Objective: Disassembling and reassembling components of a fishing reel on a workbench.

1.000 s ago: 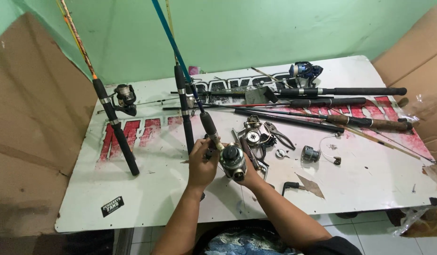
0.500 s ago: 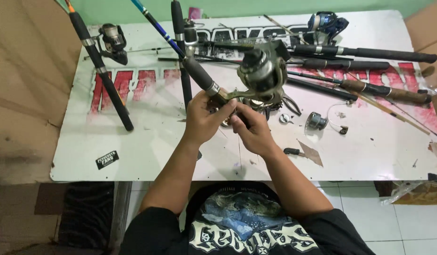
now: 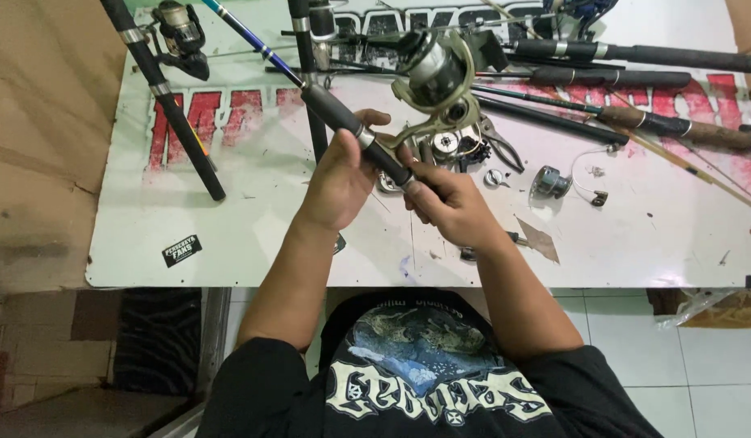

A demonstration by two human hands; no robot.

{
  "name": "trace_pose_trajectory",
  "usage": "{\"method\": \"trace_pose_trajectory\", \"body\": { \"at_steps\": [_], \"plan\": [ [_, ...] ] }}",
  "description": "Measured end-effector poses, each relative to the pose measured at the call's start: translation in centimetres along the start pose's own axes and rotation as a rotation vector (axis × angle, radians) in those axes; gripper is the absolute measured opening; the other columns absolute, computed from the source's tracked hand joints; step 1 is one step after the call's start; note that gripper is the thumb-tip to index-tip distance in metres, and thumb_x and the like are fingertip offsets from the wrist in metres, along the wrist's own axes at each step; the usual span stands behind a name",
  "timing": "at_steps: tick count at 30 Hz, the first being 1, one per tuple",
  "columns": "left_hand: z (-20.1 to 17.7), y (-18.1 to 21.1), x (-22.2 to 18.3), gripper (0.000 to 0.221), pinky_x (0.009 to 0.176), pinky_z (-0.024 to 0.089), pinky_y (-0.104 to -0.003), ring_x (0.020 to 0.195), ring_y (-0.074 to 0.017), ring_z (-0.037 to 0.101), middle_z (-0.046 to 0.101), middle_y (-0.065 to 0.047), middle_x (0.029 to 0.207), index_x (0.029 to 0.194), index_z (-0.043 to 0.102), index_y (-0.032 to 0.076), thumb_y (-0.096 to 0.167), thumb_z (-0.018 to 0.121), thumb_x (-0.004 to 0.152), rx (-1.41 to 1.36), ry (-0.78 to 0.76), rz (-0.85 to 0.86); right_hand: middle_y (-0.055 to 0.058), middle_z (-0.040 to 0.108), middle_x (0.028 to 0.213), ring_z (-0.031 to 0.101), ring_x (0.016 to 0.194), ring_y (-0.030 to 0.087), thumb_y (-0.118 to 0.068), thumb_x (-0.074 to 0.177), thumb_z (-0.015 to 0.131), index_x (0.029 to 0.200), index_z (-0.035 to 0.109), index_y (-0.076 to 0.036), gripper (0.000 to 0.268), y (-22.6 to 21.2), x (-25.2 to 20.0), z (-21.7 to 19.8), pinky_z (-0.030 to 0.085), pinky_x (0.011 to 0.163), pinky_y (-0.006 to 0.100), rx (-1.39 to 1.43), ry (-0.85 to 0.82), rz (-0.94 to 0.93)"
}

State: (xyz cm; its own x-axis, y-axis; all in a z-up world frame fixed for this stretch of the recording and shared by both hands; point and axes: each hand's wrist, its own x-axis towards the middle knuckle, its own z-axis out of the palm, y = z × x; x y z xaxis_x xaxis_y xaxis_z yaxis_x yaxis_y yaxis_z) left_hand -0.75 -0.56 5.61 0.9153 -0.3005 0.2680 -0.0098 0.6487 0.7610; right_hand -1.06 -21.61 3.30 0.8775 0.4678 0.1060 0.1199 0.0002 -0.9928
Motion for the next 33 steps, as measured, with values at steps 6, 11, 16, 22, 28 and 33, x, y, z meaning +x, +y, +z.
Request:
{"method": "trace_pose_trajectory", "body": {
  "at_steps": [6,11,16,22,28,33],
  "plan": [
    [-1.1,-1.0,-0.2,0.052,0.108,0.051,-0.041,0.115,-0.0246,0.066,0.066,-0.016,0.119,0.131,0.047,0.008,0.053,0.054,0.106,0.069,-0.035,0.042,0.003,0.067,0.081,0.063,0.068,0.009,-0.019,0.101,0.068,0.112,0.067,-0.001,0.021,-1.1,-0.5,0.1,0.052,0.060,0.026,-0.171,0.035,-0.025],
    [-1.0,-1.5,-0.4,0.050,0.110,0.050,-0.040,0.118,-0.0219,0.064,0.064,-0.014,0.122,0.132,0.047,0.009,0.052,0.054,0.107,0.156,-0.026,0.099,0.011,0.064,0.089,0.064,0.073,0.021,-0.017,0.096,0.078,0.115,0.065,0.001,0.029,-2.6,-0.5,0.4,0.049,0.064,0.033,-0.544,0.162,-0.379],
    [-0.9,-1.8,-0.9,0.049,0.110,0.050,-0.040,0.119,-0.0202,0.063,0.064,-0.012,0.122,0.133,0.046,0.010,0.052,0.053,0.108,0.182,-0.027,0.128,0.014,0.061,0.091,0.060,0.079,0.027,-0.016,0.096,0.078,0.116,0.064,0.002,0.030,-3.2,-0.8,1.0,0.048,0.068,0.036,-0.642,0.190,-0.411],
    [-1.1,-2.4,-1.1,0.049,0.108,0.050,-0.039,0.117,-0.0194,0.063,0.065,-0.011,0.121,0.133,0.046,0.010,0.051,0.053,0.108,0.189,-0.014,0.132,0.011,0.061,0.088,0.060,0.076,0.023,-0.018,0.095,0.077,0.115,0.066,0.001,0.030,-3.0,-0.7,0.8,0.047,0.066,0.035,-0.530,0.128,-0.322],
    [-0.8,-2.5,-1.1,0.049,0.109,0.048,-0.038,0.116,-0.0180,0.061,0.065,-0.010,0.120,0.132,0.046,0.009,0.052,0.053,0.109,0.175,-0.010,0.144,0.012,0.060,0.083,0.059,0.069,0.024,-0.020,0.092,0.080,0.116,0.069,0.000,0.033,-2.6,-0.5,0.5,0.046,0.063,0.035,-0.565,0.189,-0.290],
    [-0.3,-1.6,-1.0,0.048,0.105,0.047,-0.034,0.111,-0.0165,0.061,0.064,-0.010,0.118,0.130,0.046,0.010,0.053,0.052,0.110,0.211,-0.019,0.157,0.010,0.070,0.094,0.068,0.080,0.022,-0.020,0.094,0.078,0.117,0.068,0.001,0.032,-1.9,0.0,-0.7,0.053,0.071,0.032,-0.365,0.040,-0.210]
  ]
}}
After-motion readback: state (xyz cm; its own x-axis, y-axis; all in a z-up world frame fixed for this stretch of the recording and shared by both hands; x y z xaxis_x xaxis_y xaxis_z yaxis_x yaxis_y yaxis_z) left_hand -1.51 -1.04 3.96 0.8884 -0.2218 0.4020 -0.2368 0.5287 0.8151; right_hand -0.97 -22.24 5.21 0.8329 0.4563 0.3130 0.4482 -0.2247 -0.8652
